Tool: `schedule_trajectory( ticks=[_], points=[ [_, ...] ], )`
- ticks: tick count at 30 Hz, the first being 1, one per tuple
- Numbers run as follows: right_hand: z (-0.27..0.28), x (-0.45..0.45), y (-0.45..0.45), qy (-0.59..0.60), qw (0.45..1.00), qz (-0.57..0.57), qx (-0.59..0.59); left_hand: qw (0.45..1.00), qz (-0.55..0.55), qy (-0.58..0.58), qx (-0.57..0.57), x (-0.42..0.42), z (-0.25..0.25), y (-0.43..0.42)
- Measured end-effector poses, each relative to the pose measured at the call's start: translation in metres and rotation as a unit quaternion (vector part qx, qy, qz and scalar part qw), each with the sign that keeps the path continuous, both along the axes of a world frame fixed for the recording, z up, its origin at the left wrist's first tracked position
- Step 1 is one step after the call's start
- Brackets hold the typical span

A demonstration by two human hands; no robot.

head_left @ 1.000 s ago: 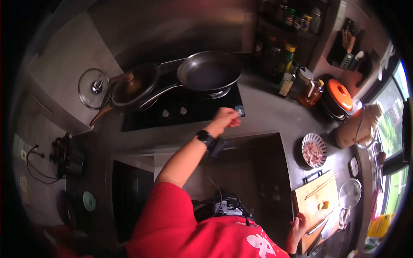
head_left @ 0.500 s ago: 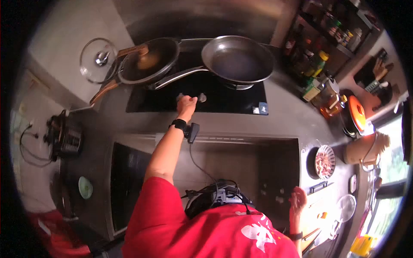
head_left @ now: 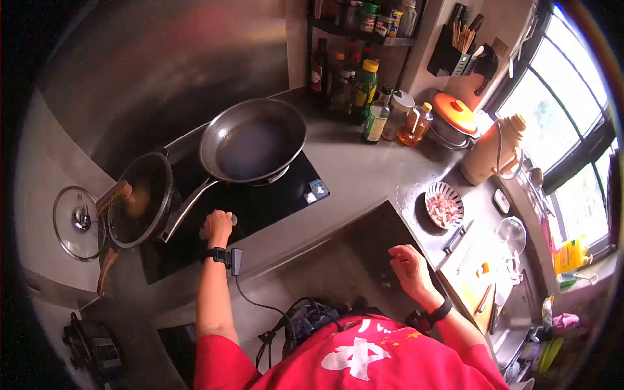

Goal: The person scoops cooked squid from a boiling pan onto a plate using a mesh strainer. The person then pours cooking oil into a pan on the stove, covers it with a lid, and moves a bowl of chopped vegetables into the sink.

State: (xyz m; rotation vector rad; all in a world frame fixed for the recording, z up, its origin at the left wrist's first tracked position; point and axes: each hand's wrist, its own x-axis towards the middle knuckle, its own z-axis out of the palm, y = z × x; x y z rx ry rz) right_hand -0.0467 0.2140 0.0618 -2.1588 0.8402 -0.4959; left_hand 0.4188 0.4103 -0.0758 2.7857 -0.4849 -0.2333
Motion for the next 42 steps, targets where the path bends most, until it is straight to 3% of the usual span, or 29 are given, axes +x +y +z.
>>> schedule_trajectory(
  ticks=[7,12,14,15,18,22,28,30,31,33,34,36,37,38,39,40,41,42],
  points=[
    [-0.002,0.039,-0.039,-0.046,0.999,-0.002,-0.019,0.999,-0.039,0.011,-0.023,0.001,0.005,0.001],
    [0.008,0.08,-0.068,-0.047,0.998,0.026,-0.04,0.996,-0.08,-0.027,0.002,0.019,-0.029,0.005],
    [0.006,0.1,-0.081,-0.057,0.997,0.033,-0.029,0.998,-0.013,0.061,0.02,0.015,-0.01,0.002],
    [0.004,0.113,-0.091,-0.074,0.996,0.033,-0.022,0.995,-0.085,-0.009,0.04,0.021,-0.025,0.007],
    [0.019,0.161,-0.124,-0.11,0.993,0.028,-0.039,0.992,-0.086,-0.024,0.085,0.04,-0.056,0.013],
    [0.03,0.238,-0.192,-0.171,0.983,-0.033,-0.055,0.996,-0.076,0.029,0.048,0.032,-0.04,0.009],
    [0.0,0.359,-0.314,-0.261,0.931,-0.128,-0.219,0.998,-0.025,0.059,0.027,0.026,-0.037,0.013],
    [-0.004,0.382,-0.339,-0.191,0.892,-0.176,-0.37,0.997,-0.024,0.051,0.05,0.02,-0.031,0.01],
    [-0.001,0.391,-0.346,-0.119,0.909,-0.209,-0.341,0.997,-0.03,0.04,0.066,0.019,-0.028,0.012],
    [-0.001,0.409,-0.369,0.0,0.93,-0.227,-0.289,0.981,-0.143,-0.109,0.077,0.031,-0.07,0.031],
    [-0.006,0.418,-0.386,0.048,0.938,-0.214,-0.267,0.989,-0.097,-0.066,0.094,0.022,-0.053,0.024],
    [-0.011,0.431,-0.415,0.048,0.985,-0.144,-0.086,0.995,-0.032,-0.022,0.087,-0.003,0.004,0.002],
    [-0.059,0.456,-0.48,0.076,0.987,-0.086,-0.11,0.994,-0.066,-0.046,0.074,0.012,-0.033,0.017],
    [-0.106,0.481,-0.541,0.099,0.986,-0.026,-0.133,0.996,-0.052,-0.04,0.062,0.005,-0.022,0.013],
    [-0.071,0.463,-0.499,0.006,0.999,-0.051,-0.018,0.998,0.018,0.036,0.051,-0.008,0.017,-0.002],
    [-0.031,0.443,-0.452,-0.097,0.988,-0.079,0.09,0.997,0.029,0.039,0.055,-0.006,0.017,-0.003],
    [-0.028,0.44,-0.462,-0.123,0.954,-0.034,0.27,0.997,0.024,0.043,0.064,-0.004,0.015,-0.003],
    [-0.011,0.432,-0.434,-0.161,0.927,-0.073,0.33,0.996,0.016,0.046,0.072,-0.004,0.014,-0.002]
  ],
)
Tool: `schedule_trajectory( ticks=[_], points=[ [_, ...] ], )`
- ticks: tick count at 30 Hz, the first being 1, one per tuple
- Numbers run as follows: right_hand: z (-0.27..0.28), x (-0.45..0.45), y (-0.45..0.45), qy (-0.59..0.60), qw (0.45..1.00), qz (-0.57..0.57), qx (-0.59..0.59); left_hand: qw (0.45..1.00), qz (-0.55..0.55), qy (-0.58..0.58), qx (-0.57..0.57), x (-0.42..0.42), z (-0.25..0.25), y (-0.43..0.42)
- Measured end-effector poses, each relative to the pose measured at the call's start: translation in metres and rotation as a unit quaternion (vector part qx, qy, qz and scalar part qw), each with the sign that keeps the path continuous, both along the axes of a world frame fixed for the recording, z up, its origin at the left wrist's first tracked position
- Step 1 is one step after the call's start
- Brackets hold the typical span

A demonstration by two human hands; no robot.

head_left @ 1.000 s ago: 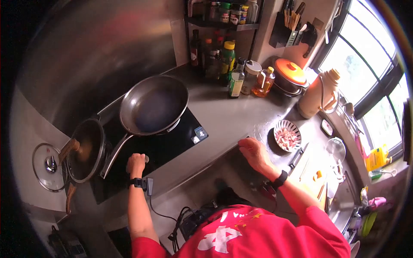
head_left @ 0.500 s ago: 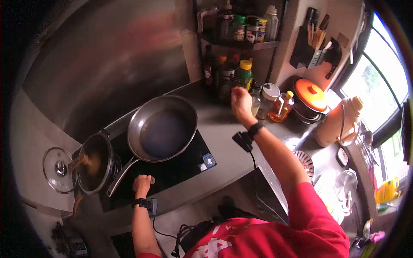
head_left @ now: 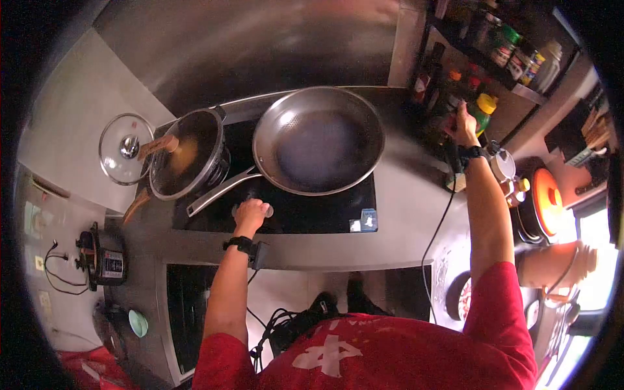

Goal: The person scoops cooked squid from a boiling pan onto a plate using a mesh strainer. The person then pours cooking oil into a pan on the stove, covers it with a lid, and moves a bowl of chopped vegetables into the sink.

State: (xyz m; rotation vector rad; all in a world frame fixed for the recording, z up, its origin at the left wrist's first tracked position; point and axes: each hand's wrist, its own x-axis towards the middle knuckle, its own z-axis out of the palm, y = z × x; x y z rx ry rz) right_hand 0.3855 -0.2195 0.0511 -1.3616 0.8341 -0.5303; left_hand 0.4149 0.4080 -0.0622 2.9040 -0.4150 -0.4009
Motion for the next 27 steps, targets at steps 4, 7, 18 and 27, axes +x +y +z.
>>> schedule_trajectory(
  ticks=[4,7,18,27],
  points=[
    [0.009,-0.008,0.019,-0.047,0.998,-0.005,0.028,0.998,-0.001,-0.053,-0.026,-0.003,-0.002,0.003],
    [0.007,-0.008,0.032,-0.069,0.997,-0.038,-0.028,0.998,0.013,-0.064,0.0,-0.002,-0.006,0.003],
    [0.127,-0.046,0.103,-0.007,0.955,0.214,-0.207,0.999,0.04,0.006,0.018,0.001,0.007,0.0],
    [0.197,-0.022,0.201,0.019,0.652,0.575,-0.494,0.999,0.024,-0.018,-0.025,-0.006,0.012,0.004]
  ],
)
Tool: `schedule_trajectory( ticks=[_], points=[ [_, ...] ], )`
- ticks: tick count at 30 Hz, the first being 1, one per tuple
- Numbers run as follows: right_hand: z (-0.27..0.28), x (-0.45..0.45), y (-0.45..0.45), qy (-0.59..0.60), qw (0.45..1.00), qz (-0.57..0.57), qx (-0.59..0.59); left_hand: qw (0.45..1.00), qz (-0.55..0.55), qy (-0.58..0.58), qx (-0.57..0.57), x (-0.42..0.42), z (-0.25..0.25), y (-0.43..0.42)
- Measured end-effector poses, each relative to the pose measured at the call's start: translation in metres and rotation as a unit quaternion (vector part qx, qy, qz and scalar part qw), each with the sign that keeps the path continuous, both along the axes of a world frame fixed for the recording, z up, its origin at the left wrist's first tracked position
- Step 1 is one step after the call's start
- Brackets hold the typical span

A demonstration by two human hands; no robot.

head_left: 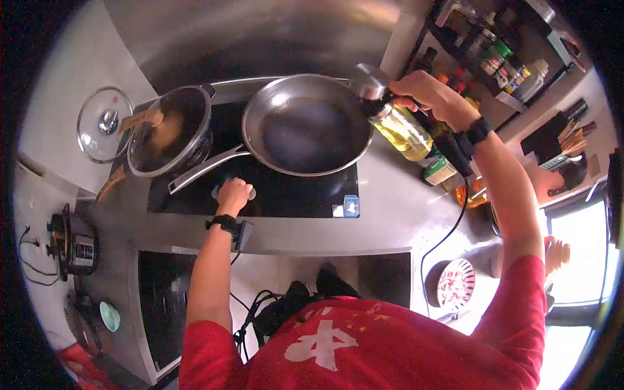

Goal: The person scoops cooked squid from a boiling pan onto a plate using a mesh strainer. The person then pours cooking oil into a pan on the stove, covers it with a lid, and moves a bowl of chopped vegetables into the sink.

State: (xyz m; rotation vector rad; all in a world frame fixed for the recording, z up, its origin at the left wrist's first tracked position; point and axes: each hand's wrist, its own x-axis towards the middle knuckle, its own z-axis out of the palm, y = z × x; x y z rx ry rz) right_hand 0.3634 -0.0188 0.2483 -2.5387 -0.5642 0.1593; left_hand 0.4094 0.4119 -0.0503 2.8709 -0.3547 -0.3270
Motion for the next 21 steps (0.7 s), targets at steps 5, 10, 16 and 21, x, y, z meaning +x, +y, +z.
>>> schedule_trajectory(
  ticks=[5,10,16,21],
  points=[
    [-0.01,0.021,0.063,0.137,0.966,-0.219,-0.024,0.997,-0.051,-0.049,-0.01,0.011,-0.03,0.013],
    [-0.012,0.037,0.093,0.135,0.967,-0.198,-0.091,0.998,-0.003,-0.046,-0.038,0.004,-0.027,0.01],
    [-0.02,0.066,0.1,0.147,0.964,-0.144,-0.171,0.998,0.013,-0.039,-0.054,0.008,-0.034,0.01],
    [-0.027,0.088,0.106,0.133,0.958,-0.163,-0.194,0.996,-0.024,-0.073,-0.035,0.02,-0.063,0.012]
  ],
)
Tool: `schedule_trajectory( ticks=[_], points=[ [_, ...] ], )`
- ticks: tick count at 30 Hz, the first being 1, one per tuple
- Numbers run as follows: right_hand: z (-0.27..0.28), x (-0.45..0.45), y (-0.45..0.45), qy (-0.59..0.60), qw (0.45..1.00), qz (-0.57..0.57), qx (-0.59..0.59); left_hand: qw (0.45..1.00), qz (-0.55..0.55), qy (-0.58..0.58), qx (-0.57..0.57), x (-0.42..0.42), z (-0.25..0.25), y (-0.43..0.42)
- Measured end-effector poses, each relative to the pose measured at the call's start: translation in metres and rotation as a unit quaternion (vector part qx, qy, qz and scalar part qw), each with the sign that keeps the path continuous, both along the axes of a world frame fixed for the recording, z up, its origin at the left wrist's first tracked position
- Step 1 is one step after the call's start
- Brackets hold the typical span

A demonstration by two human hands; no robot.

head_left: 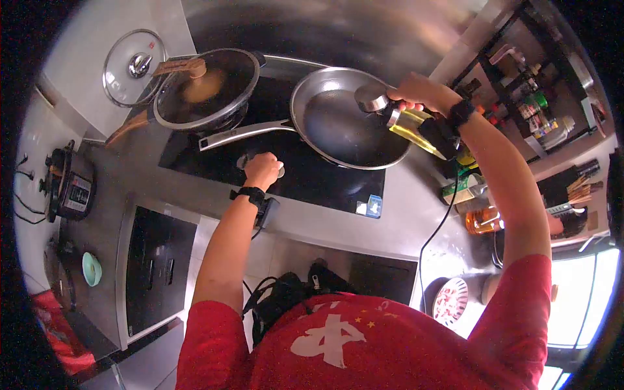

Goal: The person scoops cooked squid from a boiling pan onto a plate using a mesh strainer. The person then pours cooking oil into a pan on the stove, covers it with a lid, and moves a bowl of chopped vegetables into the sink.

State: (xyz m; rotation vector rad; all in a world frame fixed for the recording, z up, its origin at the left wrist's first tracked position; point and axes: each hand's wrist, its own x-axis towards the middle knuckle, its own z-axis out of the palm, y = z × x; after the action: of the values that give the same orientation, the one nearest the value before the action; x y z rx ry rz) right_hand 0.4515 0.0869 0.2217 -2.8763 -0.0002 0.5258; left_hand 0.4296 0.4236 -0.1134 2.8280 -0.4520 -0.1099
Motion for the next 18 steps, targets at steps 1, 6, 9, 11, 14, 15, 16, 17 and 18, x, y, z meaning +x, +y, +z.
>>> schedule_trajectory(
  ticks=[1,6,9,11,14,15,16,17,18],
  points=[
    [0.002,0.002,-0.004,-0.005,0.999,0.038,0.006,1.0,0.0,0.0,0.001,-0.001,0.004,-0.001],
    [0.014,0.007,-0.041,0.011,0.981,0.05,0.186,0.998,0.043,0.043,-0.025,-0.011,0.029,-0.002],
    [0.015,0.001,-0.08,-0.013,0.944,0.086,0.319,0.997,0.052,0.012,-0.059,-0.014,0.024,0.0],
    [0.021,-0.014,-0.09,-0.031,0.961,0.034,0.274,0.997,0.055,0.035,-0.041,-0.012,0.029,-0.002],
    [0.033,-0.051,-0.067,-0.054,0.973,-0.069,0.213,0.996,0.056,0.063,-0.038,-0.014,0.042,-0.002],
    [0.031,-0.066,-0.064,-0.059,0.972,-0.056,0.219,0.995,0.055,0.069,-0.054,-0.015,0.045,-0.003],
    [0.029,-0.074,-0.064,-0.064,0.971,-0.043,0.225,0.995,0.05,0.068,-0.051,-0.015,0.045,-0.004],
    [0.019,-0.073,-0.07,-0.075,0.968,-0.077,0.229,0.996,0.046,0.064,-0.043,-0.015,0.046,-0.003],
    [0.016,-0.077,-0.075,-0.078,0.966,-0.082,0.231,0.997,0.041,0.061,-0.034,-0.014,0.047,-0.002]
  ],
)
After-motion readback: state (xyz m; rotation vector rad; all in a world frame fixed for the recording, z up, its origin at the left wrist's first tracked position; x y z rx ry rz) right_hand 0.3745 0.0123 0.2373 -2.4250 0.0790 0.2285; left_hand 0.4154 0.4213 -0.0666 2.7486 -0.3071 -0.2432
